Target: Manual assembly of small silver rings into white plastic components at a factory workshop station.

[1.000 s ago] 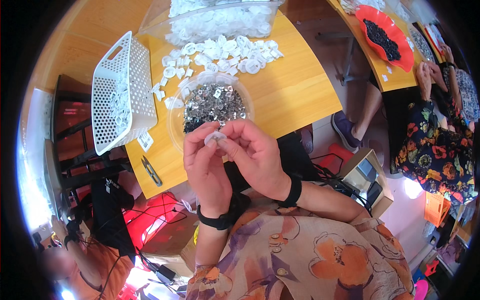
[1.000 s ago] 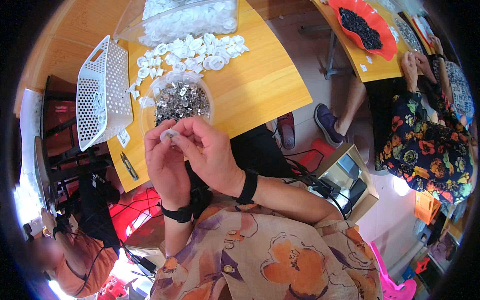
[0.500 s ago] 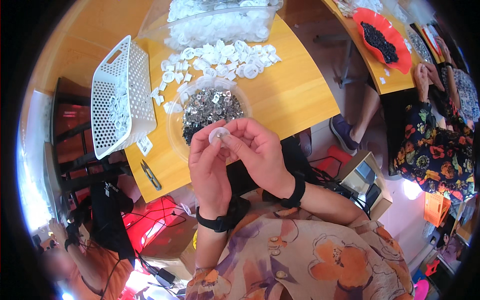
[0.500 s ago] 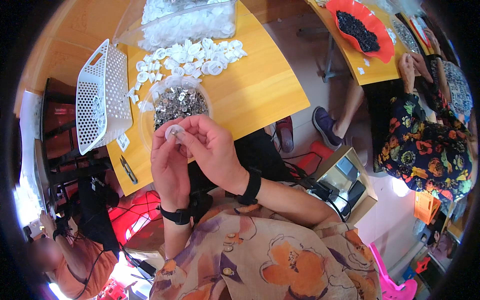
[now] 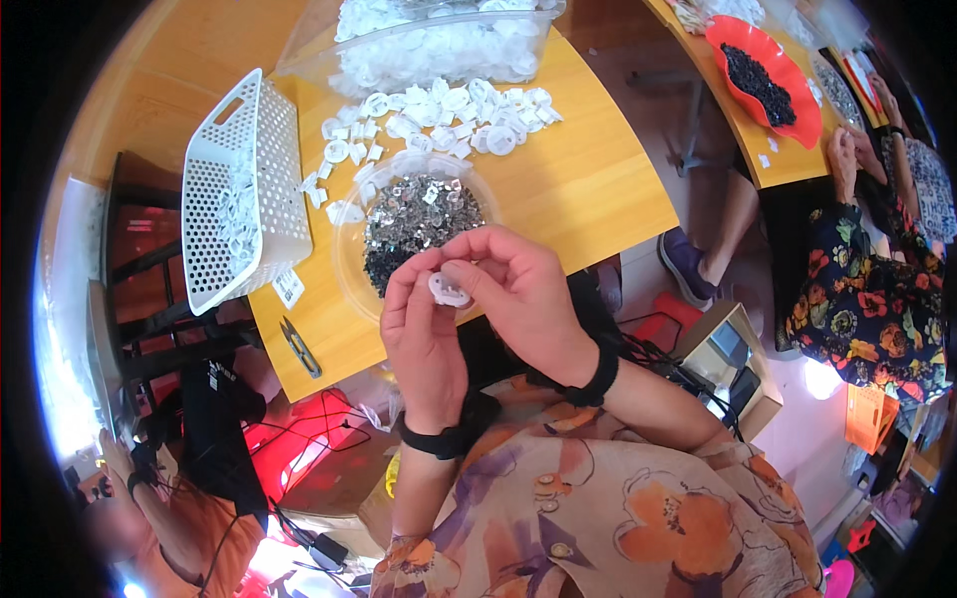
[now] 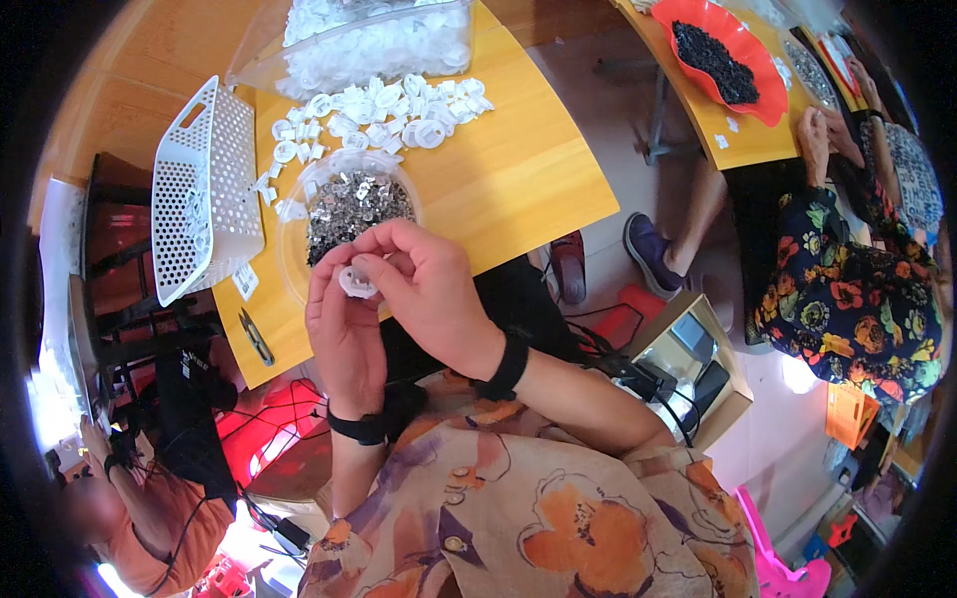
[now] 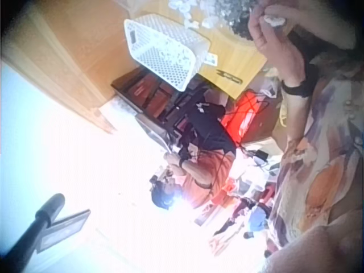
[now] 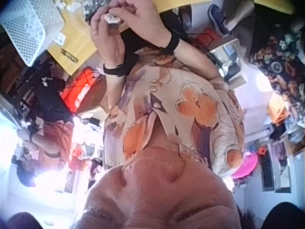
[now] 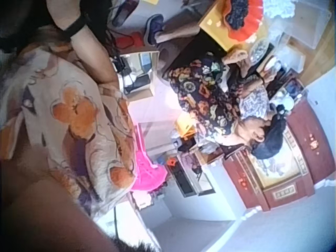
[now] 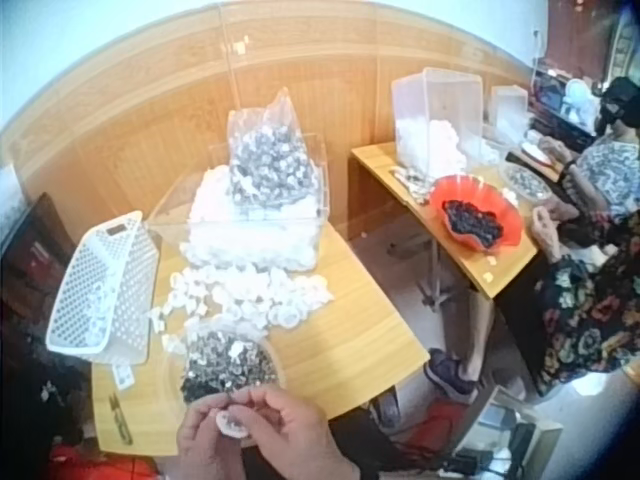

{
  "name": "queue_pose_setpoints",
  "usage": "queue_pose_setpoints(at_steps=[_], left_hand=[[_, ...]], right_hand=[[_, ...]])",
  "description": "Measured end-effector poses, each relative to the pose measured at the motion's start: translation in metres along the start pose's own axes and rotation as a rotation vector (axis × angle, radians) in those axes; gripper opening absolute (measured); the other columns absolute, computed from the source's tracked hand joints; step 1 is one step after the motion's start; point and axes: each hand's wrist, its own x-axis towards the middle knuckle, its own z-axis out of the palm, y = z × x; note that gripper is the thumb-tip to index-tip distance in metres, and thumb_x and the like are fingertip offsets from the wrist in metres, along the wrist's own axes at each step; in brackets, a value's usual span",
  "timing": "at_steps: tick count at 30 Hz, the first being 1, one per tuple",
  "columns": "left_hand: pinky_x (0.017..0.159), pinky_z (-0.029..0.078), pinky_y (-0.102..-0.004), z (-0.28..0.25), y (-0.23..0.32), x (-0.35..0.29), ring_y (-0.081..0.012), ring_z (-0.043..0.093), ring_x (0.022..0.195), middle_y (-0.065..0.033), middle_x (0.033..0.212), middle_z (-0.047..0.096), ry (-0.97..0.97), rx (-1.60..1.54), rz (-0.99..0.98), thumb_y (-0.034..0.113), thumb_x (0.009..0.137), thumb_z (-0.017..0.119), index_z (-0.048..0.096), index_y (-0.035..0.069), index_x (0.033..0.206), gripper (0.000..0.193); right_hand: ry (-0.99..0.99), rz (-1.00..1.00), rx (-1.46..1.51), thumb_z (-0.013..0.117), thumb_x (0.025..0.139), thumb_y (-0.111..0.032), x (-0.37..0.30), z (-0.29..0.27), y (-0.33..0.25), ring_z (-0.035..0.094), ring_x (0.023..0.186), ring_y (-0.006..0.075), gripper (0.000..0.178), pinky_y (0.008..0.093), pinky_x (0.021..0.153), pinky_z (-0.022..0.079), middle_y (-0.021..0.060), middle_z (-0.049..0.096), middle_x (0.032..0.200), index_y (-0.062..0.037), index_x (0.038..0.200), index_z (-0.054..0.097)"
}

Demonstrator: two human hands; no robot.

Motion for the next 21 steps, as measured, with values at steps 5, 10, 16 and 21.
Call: queue_pose_setpoints(at_steps=[5, 10, 16, 21], left_hand=[[0.091, 0.044, -0.0284, 0.015, 0.002, 0.003, -0.0149, 0.054, 0.105, -0.0094, 0.118, 0.055, 0.045, -0.141, 0.086, 0.014, 0.099, 0.043, 0.049, -0.001, 0.122, 0.028], [0.098, 0.041, -0.0308, 0.019, -0.001, 0.000, -0.0175, 0.051, 0.113, -0.0121, 0.124, 0.052, 0.026, -0.066, 0.089, 0.015, 0.099, 0.042, 0.045, -0.002, 0.127, 0.032], [0.099, 0.042, -0.0324, 0.011, 0.002, 0.004, -0.0197, 0.053, 0.113, -0.0150, 0.125, 0.052, 0.038, -0.017, 0.094, 0.015, 0.099, 0.042, 0.042, -0.004, 0.131, 0.037], [0.097, 0.044, -0.0323, 0.009, -0.001, 0.002, -0.0203, 0.054, 0.112, -0.0161, 0.123, 0.054, 0.036, 0.097, 0.120, 0.015, 0.099, 0.043, 0.043, -0.005, 0.131, 0.037]], right_hand=[[0.049, -0.043, -0.014, 0.058, 0.088, -0.001, 0.011, 0.007, 0.003, 0.062, 0.077, 0.0087, 0.008, 0.0223, 0.065, 0.051, 0.0047, 0.064, 0.086, 0.0018, 0.096, 0.057], [0.093, -0.142, -0.084, 0.058, 0.088, 0.000, 0.013, 0.002, 0.007, 0.063, 0.080, 0.0092, 0.006, 0.0225, 0.067, 0.051, 0.0058, 0.064, 0.089, 0.0029, 0.093, 0.058], [-0.036, -0.290, -0.450, 0.060, 0.084, -0.001, 0.011, -0.006, -0.007, 0.062, 0.079, 0.0188, 0.006, 0.0286, 0.064, 0.050, 0.0089, 0.060, 0.090, -0.0004, 0.091, 0.060], [-0.055, -0.493, -0.680, 0.060, 0.083, -0.004, 0.015, -0.012, -0.006, 0.056, 0.077, 0.0279, 0.005, 0.0357, 0.065, 0.046, 0.0114, 0.054, 0.083, -0.0024, 0.088, 0.059]])
